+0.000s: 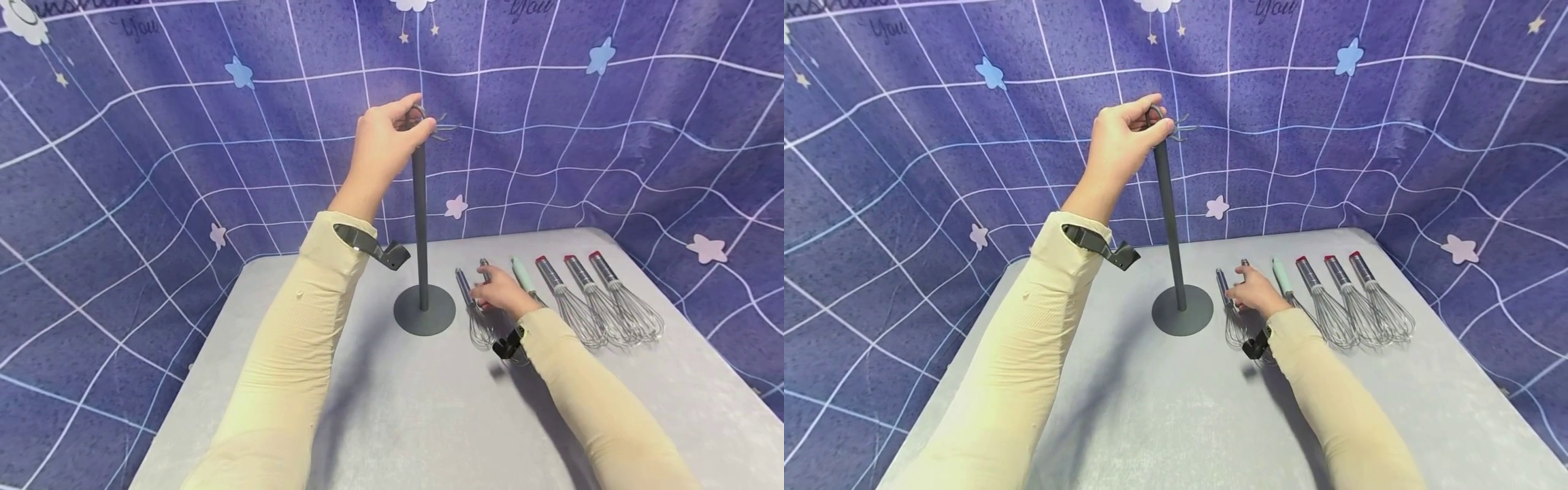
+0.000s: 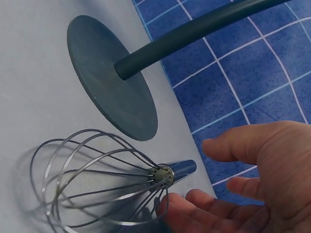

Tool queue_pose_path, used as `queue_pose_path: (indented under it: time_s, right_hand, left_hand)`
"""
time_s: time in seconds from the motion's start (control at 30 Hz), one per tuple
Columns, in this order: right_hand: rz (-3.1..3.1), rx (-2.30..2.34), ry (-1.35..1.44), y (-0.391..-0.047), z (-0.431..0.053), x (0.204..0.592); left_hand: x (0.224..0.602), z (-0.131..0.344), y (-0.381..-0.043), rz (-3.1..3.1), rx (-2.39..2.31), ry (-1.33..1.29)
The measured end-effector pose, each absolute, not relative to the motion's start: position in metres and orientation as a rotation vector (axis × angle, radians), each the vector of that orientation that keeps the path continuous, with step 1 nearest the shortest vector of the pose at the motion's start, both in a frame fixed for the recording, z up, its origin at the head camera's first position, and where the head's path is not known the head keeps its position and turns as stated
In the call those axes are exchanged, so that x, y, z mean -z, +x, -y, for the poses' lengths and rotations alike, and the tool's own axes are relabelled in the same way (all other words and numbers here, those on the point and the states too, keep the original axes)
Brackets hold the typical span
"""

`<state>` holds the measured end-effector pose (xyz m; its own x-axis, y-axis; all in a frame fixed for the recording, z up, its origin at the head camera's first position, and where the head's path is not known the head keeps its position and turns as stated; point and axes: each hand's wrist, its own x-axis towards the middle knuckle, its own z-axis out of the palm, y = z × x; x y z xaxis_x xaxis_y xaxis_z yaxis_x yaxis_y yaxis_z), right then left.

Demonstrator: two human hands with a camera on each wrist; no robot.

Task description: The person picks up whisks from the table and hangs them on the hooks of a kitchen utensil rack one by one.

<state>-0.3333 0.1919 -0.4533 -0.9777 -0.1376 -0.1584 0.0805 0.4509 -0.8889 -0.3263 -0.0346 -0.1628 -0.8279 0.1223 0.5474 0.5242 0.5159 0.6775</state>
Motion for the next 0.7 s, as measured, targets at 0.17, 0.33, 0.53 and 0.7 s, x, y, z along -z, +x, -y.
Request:
queue_pose_path:
  time_s: [0.17,0.33,0.53,0.7]
  right_hand:
    - [-2.403,1.555,0.004,-0.3390,-0.1918,0.4531]
    - [-2.376,1.529,0.053,-0.3418,-0.1889,0.4531]
    - [-2.323,1.563,0.112,-0.3415,-0.1859,0.4527]
    - [-2.350,1.540,0.100,-0.3421,-0.1845,0.4547]
  left_hand:
    - [0.1632,0.0346,-0.3260,2.327,1.246,-0.532]
    - [0.1636,0.0338,-0.3272,2.325,1.231,-0.541]
    - [0.1631,0.0334,-0.3271,2.330,1.240,-0.538]
    - [0.1628,0.0337,-0.3266,2.329,1.251,-0.535]
